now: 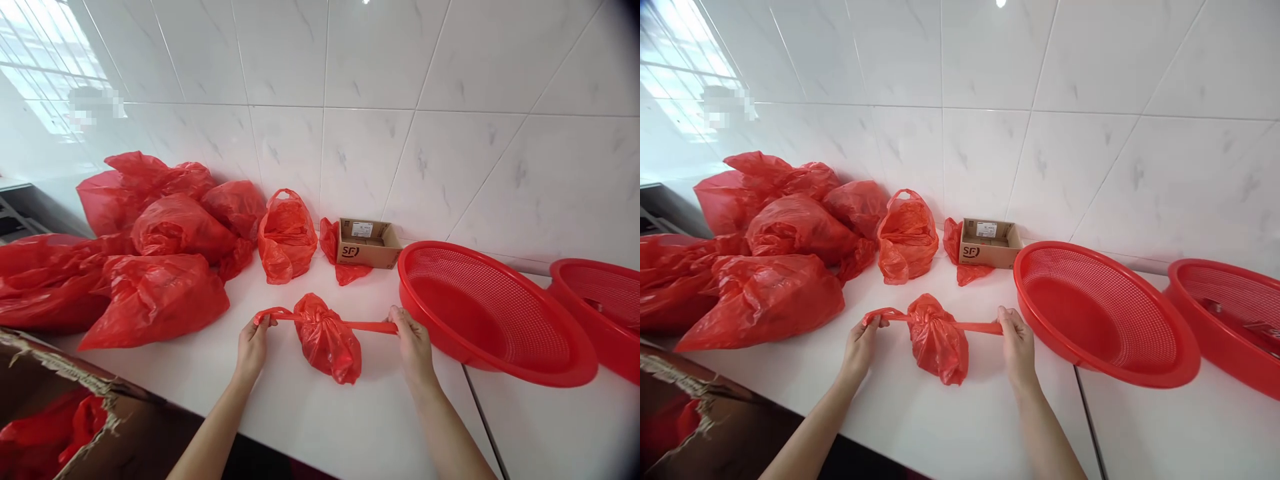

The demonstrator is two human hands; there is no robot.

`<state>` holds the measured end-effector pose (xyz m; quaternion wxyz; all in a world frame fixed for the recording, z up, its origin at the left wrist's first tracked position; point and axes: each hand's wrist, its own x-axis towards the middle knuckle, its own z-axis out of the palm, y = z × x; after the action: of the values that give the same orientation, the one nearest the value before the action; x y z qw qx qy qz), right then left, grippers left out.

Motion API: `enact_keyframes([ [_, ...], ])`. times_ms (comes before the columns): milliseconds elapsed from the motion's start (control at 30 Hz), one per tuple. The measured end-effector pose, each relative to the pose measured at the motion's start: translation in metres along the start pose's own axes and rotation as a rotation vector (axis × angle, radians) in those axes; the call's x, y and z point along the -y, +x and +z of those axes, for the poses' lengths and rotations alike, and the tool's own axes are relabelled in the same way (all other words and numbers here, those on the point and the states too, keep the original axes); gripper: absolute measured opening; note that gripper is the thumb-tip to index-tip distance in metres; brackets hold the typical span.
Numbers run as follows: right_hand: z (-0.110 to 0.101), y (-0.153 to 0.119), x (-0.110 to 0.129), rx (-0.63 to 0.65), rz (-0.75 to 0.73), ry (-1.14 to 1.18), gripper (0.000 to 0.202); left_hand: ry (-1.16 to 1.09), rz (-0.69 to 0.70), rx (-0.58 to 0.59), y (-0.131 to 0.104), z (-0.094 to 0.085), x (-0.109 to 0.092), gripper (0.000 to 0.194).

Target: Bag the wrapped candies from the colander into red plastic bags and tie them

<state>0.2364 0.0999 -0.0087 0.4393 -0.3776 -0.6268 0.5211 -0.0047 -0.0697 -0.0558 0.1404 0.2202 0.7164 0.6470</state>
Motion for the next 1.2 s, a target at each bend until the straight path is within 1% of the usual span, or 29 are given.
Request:
enact_keyframes([
  [100, 0.000, -0.002, 0.003, 0.011, 0.007, 0.030, 0.042, -0.058, -0.064, -0.021, -0.002, -0.008, -0.003, 0.038],
  [267, 0.000, -0.004, 0.005, 0.033, 0.006, 0.076, 0.041, -0.197, -0.166, -0.026, -0.003, -0.008, -0.007, 0.035],
  [467, -0.003, -0.003, 0.004, 0.052, 0.019, 0.047, 0.044, -0.305, -0.209, -0.007, 0.001, -0.014, -0.005, 0.032],
  [500, -0.005, -0.002, 0.004, 0.067, 0.027, 0.049, 0.044, -0.313, -0.204, 0.004, 0.001, -0.016, -0.005, 0.033],
  [567, -0.010, 0.001, 0.005, 0.144, 0.063, 0.070, 0.044, -0.320, -0.174, 0.031, -0.003, -0.019, -0.012, 0.034],
  [600, -0.013, 0.002, 0.007, 0.198, 0.087, 0.090, 0.043, -0.320, -0.149, 0.045, -0.006, -0.020, -0.019, 0.034],
  [667, -0.018, 0.002, 0.012, 0.308, 0.113, 0.145, 0.038, -0.311, -0.075, 0.082, -0.018, -0.021, -0.039, 0.032],
  [733, -0.020, -0.005, 0.019, 0.422, 0.081, 0.183, 0.033, -0.249, 0.058, 0.188, -0.036, -0.015, -0.063, 0.028],
  [767, -0.021, -0.010, 0.022, 0.494, 0.043, 0.185, 0.031, -0.159, 0.205, 0.324, -0.046, -0.008, -0.075, 0.029],
  [800, -0.022, -0.015, 0.025, 0.580, 0.000, 0.173, 0.029, -0.046, 0.309, 0.461, -0.057, 0.000, -0.085, 0.027],
  [867, -0.024, -0.024, 0.026, 0.735, -0.069, 0.134, 0.024, 0.133, 0.484, 0.683, -0.075, 0.020, -0.100, 0.021],
  [900, -0.026, -0.026, 0.025, 0.786, -0.085, 0.124, 0.022, 0.202, 0.548, 0.792, -0.080, 0.029, -0.104, 0.018],
  [933, -0.027, -0.027, 0.023, 0.805, -0.089, 0.127, 0.020, 0.251, 0.575, 0.880, -0.083, 0.034, -0.109, 0.014],
  [967, -0.027, -0.027, 0.019, 0.795, -0.081, 0.141, 0.018, 0.279, 0.563, 0.957, -0.084, 0.037, -0.113, 0.011],
  [1000, -0.028, -0.025, 0.016, 0.762, -0.062, 0.163, 0.017, 0.276, 0.509, 1.014, -0.082, 0.034, -0.119, 0.011],
  [1033, -0.027, -0.022, 0.013, 0.714, -0.034, 0.191, 0.016, 0.247, 0.420, 1.052, -0.079, 0.027, -0.126, 0.012],
  [1067, -0.026, -0.018, 0.009, 0.658, -0.003, 0.223, 0.016, 0.198, 0.309, 1.069, -0.074, 0.016, -0.135, 0.013],
  [1100, -0.024, -0.015, 0.007, 0.592, 0.032, 0.250, 0.017, 0.134, 0.199, 1.055, -0.070, 0.002, -0.143, 0.014],
  [1133, -0.022, -0.012, 0.005, 0.529, 0.068, 0.264, 0.020, 0.083, 0.106, 1.028, -0.065, -0.015, -0.151, 0.016],
  [1167, -0.019, -0.010, 0.004, 0.469, 0.102, 0.264, 0.021, 0.049, 0.057, 0.934, -0.062, -0.033, -0.157, 0.018],
  [1200, -0.016, -0.008, 0.003, 0.417, 0.131, 0.247, 0.023, 0.058, 0.056, 0.794, -0.061, -0.051, -0.160, 0.021],
])
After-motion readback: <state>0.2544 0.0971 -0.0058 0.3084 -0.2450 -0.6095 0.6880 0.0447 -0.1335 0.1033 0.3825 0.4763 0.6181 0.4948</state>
